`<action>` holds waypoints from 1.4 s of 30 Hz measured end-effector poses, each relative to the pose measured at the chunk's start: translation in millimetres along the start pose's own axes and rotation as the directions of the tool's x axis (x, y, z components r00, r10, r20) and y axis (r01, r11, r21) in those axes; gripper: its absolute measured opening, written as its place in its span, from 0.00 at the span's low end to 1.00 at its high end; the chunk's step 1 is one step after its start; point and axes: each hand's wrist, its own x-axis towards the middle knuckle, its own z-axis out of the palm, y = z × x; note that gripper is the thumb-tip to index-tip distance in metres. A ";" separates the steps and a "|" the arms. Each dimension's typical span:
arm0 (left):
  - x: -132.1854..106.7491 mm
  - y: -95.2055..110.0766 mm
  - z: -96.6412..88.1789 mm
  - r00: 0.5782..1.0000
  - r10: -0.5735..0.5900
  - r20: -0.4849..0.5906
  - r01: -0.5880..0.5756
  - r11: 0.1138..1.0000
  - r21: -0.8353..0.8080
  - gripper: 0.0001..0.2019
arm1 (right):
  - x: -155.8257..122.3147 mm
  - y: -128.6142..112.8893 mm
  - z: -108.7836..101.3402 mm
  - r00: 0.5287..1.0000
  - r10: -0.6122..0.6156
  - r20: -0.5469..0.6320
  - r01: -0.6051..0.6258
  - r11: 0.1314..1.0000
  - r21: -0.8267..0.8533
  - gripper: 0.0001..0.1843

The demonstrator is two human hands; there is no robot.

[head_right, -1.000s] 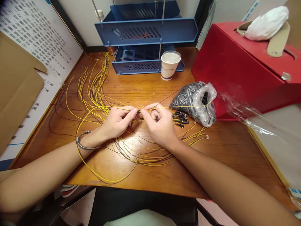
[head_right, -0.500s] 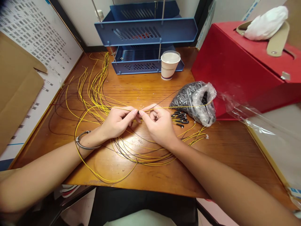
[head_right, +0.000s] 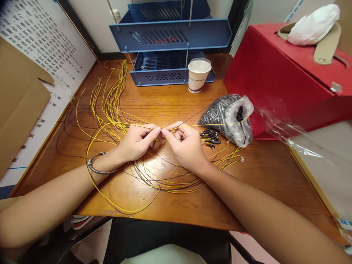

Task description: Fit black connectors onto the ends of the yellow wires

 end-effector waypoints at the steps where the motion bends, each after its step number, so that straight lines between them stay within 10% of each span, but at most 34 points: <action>1: 0.1 0.0 -0.1 1.000 -0.005 0.003 0.005 1.000 0.005 0.22 | 0.1 0.5 -0.1 1.000 0.002 0.011 -0.002 1.000 -0.004 0.08; 42: 0.2 -0.3 0.5 1.000 0.005 -0.029 -0.006 1.000 -0.025 0.22 | -0.9 -1.9 0.6 0.999 0.048 -0.017 -0.047 0.997 0.060 0.07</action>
